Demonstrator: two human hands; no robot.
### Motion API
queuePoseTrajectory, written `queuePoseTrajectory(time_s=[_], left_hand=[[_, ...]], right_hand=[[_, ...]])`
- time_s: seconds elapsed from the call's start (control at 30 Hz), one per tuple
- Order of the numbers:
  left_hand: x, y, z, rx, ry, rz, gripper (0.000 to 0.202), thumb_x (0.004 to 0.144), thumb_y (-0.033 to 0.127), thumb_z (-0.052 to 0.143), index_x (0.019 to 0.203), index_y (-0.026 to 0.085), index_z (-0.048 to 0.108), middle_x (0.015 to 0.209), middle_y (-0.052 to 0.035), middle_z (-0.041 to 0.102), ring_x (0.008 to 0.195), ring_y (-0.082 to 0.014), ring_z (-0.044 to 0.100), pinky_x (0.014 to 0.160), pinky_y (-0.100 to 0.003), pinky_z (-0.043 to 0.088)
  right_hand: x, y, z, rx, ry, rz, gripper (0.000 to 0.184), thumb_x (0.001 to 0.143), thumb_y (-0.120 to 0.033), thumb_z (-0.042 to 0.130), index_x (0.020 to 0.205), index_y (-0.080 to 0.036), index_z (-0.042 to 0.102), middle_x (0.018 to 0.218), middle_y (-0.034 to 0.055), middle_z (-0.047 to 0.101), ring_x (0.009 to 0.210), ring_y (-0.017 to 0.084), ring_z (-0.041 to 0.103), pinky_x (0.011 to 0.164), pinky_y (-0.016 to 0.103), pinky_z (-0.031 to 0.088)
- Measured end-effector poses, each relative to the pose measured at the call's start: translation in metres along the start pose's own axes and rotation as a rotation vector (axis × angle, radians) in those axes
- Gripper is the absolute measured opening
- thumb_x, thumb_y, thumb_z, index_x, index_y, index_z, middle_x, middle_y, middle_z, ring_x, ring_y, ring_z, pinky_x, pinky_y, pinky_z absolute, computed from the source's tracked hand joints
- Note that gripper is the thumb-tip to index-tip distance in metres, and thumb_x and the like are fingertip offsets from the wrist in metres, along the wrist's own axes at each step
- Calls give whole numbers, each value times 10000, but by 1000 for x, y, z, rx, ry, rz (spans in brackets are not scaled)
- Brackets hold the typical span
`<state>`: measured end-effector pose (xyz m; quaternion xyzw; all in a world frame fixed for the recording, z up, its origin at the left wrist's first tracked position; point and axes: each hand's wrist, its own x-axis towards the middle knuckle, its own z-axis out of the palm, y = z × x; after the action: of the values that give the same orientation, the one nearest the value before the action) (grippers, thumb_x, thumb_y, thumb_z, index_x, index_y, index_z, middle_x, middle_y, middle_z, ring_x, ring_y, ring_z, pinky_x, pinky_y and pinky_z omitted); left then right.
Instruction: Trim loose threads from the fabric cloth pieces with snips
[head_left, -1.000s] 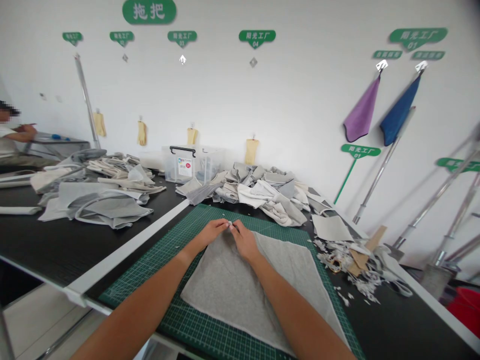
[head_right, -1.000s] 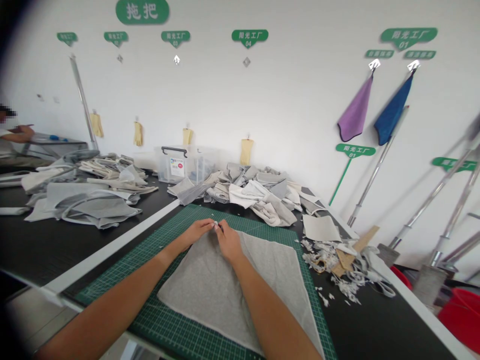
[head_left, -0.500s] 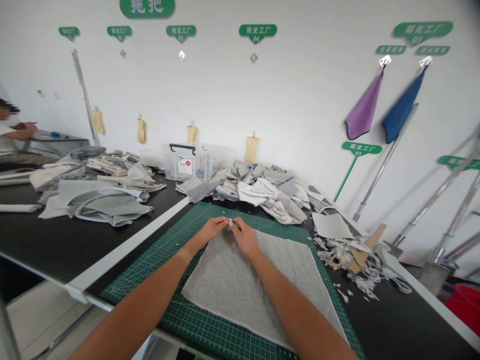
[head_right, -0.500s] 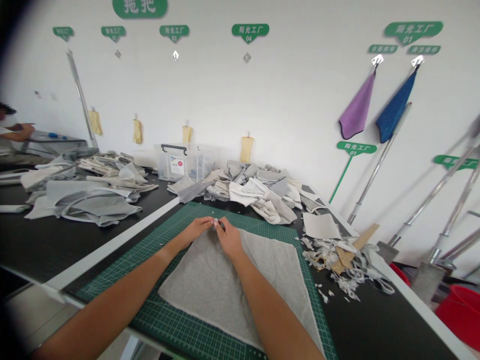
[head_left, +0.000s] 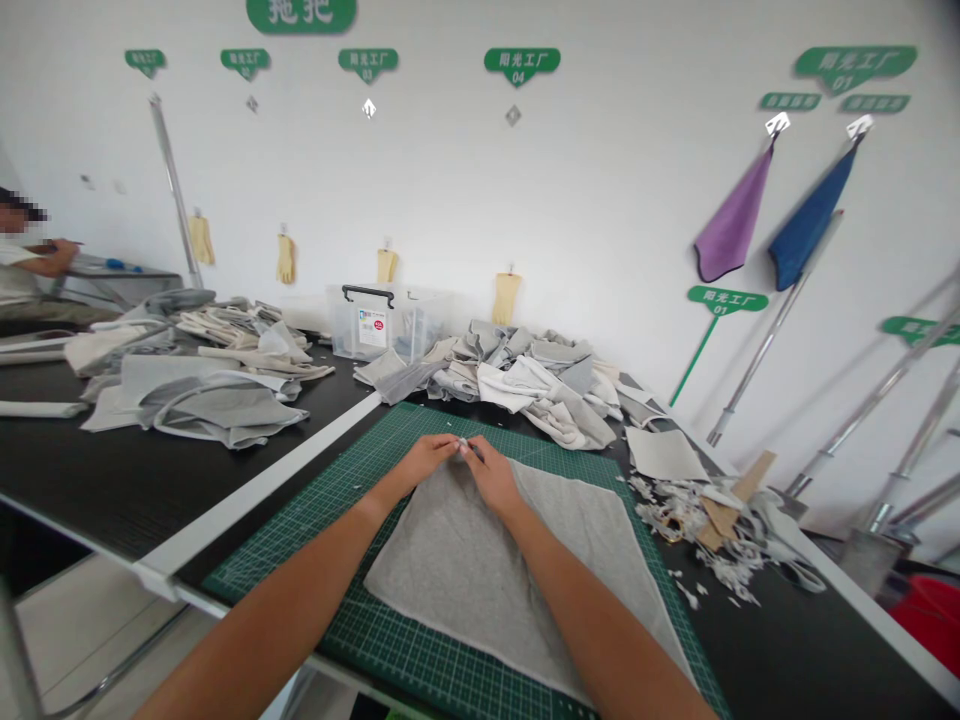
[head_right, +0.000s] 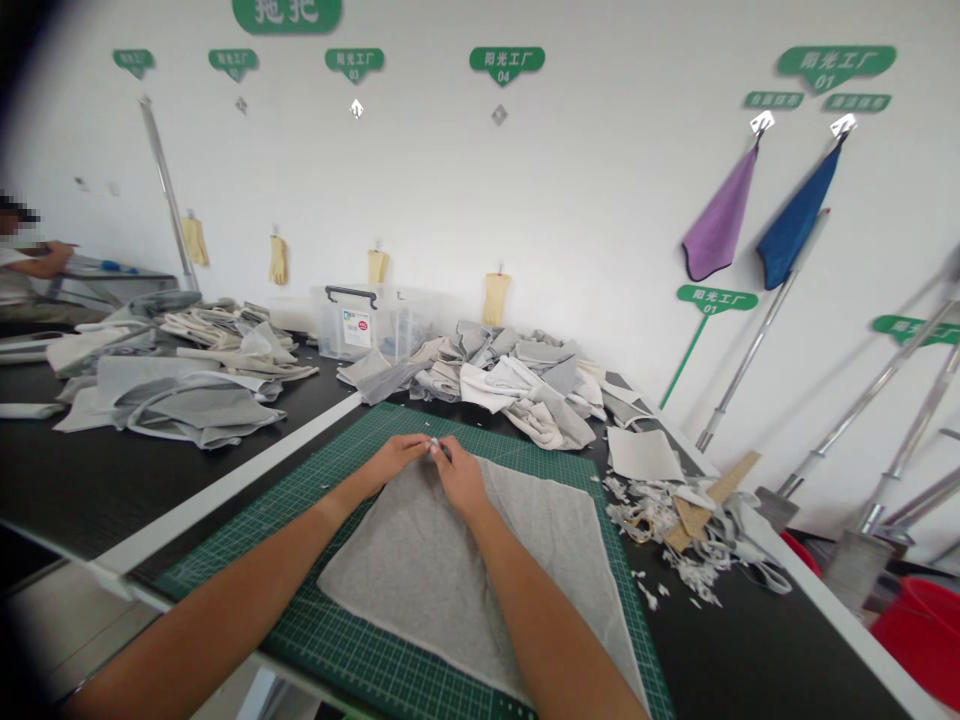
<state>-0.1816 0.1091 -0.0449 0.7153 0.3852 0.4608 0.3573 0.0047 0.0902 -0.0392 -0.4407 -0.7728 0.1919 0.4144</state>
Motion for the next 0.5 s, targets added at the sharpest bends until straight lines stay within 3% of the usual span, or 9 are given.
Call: queuePoseTrajectory(time_s=[0.5], left_hand=[[0, 2, 1, -13, 21, -10, 371, 896, 454, 572, 1027, 166, 765, 1068, -67, 758, 1040, -236, 658, 954, -316, 480]], right_hand=[[2, -2, -3, 9, -8, -18, 302, 1009, -426, 427, 1022, -272, 687, 978, 6, 712, 897, 187, 637, 806, 277, 452]])
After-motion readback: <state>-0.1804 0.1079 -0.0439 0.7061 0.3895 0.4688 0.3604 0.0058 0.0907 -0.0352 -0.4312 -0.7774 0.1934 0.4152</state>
